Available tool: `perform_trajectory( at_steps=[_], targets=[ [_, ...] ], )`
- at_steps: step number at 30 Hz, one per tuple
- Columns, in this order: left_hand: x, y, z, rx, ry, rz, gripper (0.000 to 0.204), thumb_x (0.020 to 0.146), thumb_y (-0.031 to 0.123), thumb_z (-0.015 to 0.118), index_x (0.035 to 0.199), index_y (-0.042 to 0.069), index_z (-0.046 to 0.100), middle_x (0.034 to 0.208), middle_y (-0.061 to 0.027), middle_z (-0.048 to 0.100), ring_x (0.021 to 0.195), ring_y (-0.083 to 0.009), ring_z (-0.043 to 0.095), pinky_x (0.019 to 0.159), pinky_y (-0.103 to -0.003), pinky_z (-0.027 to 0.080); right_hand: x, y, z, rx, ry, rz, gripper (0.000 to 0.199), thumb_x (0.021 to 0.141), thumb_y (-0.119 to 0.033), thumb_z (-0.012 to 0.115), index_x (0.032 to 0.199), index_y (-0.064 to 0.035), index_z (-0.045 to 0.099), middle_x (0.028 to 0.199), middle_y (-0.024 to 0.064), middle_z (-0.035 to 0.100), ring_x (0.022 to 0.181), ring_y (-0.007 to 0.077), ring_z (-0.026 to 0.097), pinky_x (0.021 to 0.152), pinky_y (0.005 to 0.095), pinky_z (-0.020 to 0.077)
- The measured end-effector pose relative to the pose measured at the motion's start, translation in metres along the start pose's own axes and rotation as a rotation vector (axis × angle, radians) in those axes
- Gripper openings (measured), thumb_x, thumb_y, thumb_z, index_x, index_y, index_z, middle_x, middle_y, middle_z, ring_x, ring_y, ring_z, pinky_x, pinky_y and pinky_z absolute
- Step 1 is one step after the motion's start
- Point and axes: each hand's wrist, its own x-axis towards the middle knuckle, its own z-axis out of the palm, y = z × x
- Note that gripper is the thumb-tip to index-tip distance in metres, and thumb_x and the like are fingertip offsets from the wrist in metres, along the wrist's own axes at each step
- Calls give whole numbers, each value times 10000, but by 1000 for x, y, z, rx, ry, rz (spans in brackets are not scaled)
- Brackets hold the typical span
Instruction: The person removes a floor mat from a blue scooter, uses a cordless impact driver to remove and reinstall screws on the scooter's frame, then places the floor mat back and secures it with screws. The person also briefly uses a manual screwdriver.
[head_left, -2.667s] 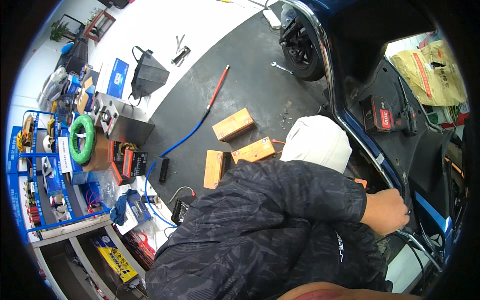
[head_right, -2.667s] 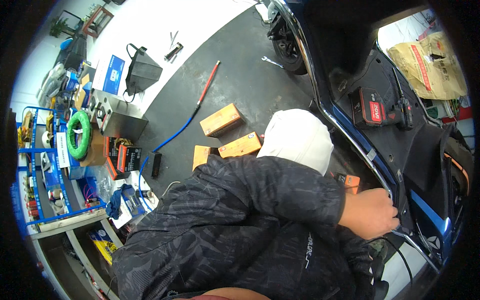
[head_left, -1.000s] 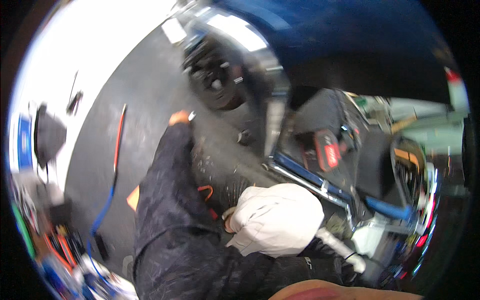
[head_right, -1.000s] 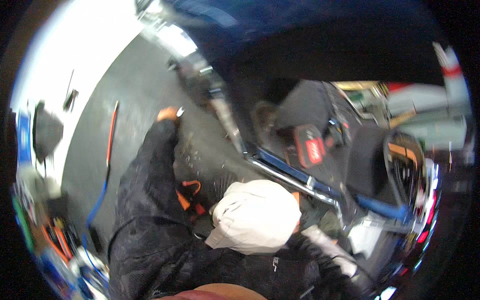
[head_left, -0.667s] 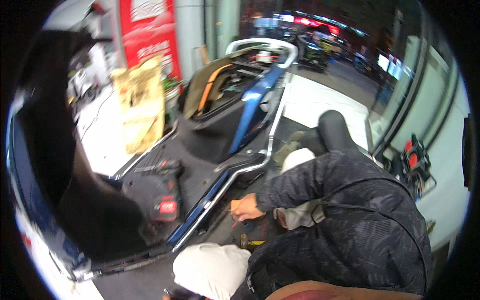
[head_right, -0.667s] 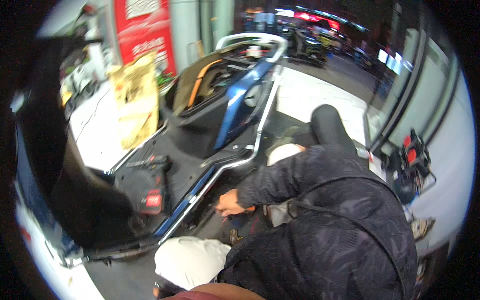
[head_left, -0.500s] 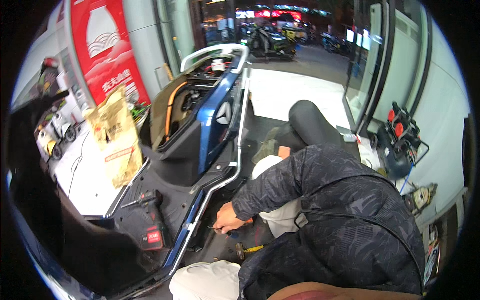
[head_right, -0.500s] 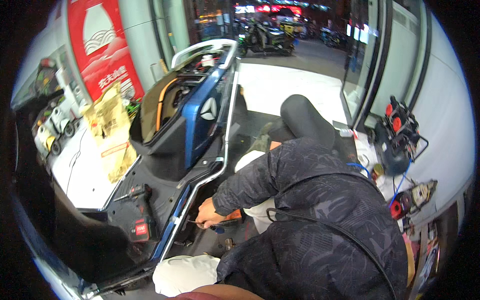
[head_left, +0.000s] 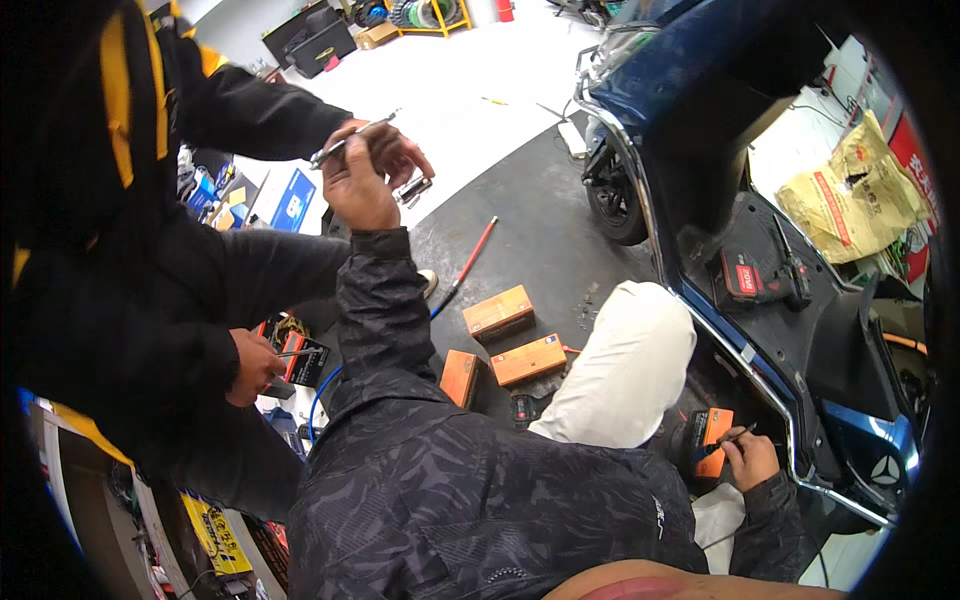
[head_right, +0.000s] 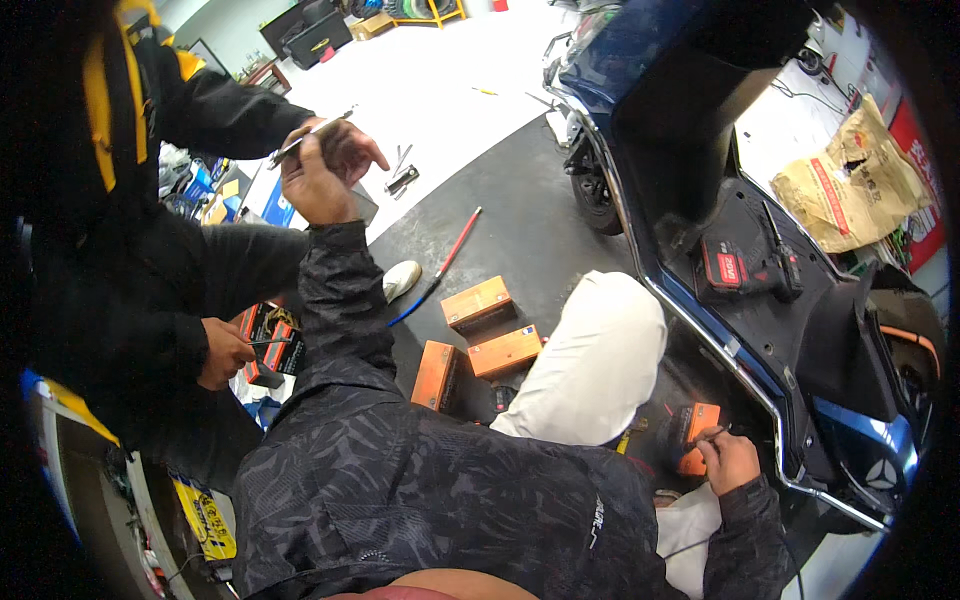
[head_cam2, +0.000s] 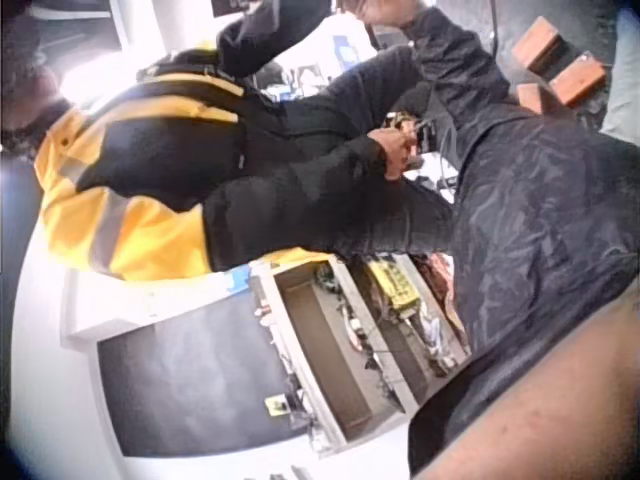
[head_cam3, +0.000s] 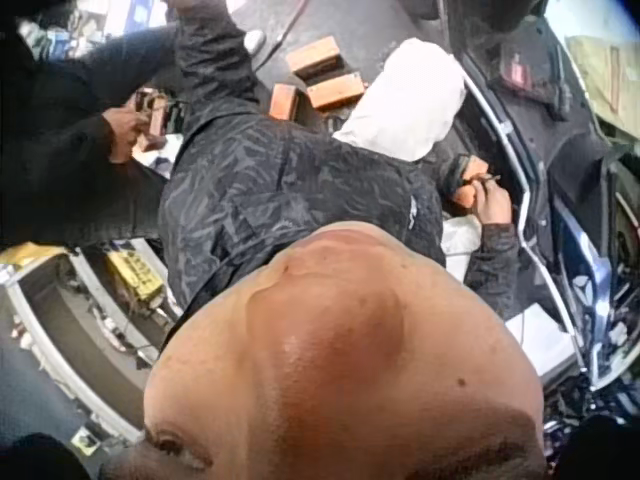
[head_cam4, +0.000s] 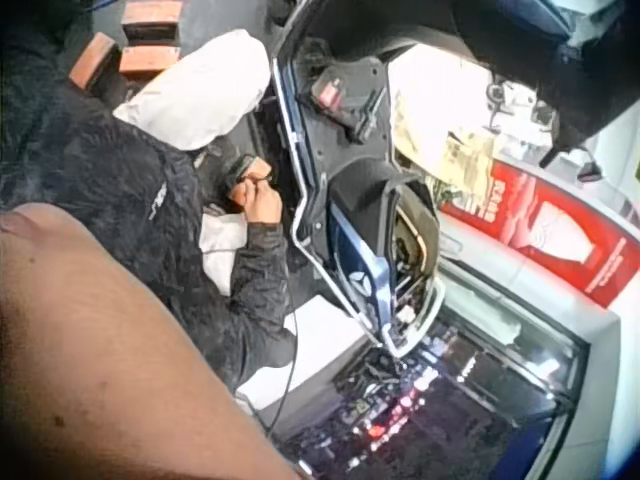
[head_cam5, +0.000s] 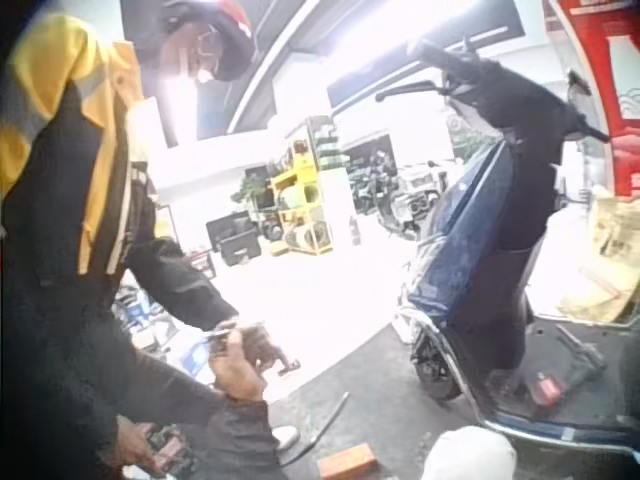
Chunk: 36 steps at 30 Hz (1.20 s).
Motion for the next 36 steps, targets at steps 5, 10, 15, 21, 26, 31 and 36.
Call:
perform_trajectory(
  at_steps=[5, 10, 15, 21, 26, 31, 36],
  targets=[
    [-6, 57, 2, 375, 2, 167, 260, 1060, 215, 581, 1030, 2, 728, 842, -88, 732, 685, -142, 683, 581, -230, 535, -5, 9, -2, -29, 34, -160, 175, 939, -204, 682, 1008, -53, 738, 866, 198, 730, 790, 401, 697, 747, 481, 556],
    [-11, 86, 7, 459, 277, 388, 268, 1057, 228, 613, 1130, -14, 702, 779, -71, 664, 606, -136, 585, 551, -243, 498, -13, 13, -10, -75, -9, -166, 243, 979, -249, 640, 1152, -95, 716, 992, 146, 743, 925, 348, 714, 826, 455, 564],
    [11, 76, -15, 110, 318, 240, 231, 1055, 180, 617, 1137, -36, 608, 715, -34, 482, 563, -125, 459, 508, -258, 403, -19, 1, -9, -10, -27, -95, 226, 969, -228, 645, 980, -21, 736, 927, 165, 747, 846, 353, 719, 779, 433, 567],
    [-82, -4, 12, 818, -158, 415, 321, 1023, 166, 540, 1200, -68, 672, 1003, -150, 715, 703, -210, 667, 701, -294, 555, -15, -2, -26, 110, -5, 54, 180, 979, -178, 631, 1066, -39, 705, 1014, 138, 750, 928, 343, 722, 837, 413, 558],
    [-244, 13, 174, 124, -1334, 25, 372, 941, 225, 719, 1238, 5, 681, 1097, -144, 695, 974, -271, 680, 870, -365, 538, 0, -19, -72, 495, 357, -4, 178, 1006, -107, 621, 1120, 24, 663, 965, 103, 733, 911, 174, 703, 832, 306, 556],
    [-330, 49, 319, -316, -1519, -252, 423, 885, 323, 785, 1080, -38, 683, 989, -232, 656, 932, -421, 653, 804, -464, 518, 44, -27, -141, 657, 673, -115, 270, 1053, -171, 611, 1252, 11, 632, 950, 54, 715, 803, 91, 626, 772, 239, 519],
    [-353, -3, 380, -245, -1116, -770, 405, 982, 344, 726, 868, -36, 639, 668, -119, 625, 548, -186, 599, 506, -341, 475, 106, -3, -148, 430, 586, -75, 525, 1038, -293, 652, 1453, 3, 524, 1215, 83, 672, 1051, 145, 632, 922, 291, 519]
  ],
)
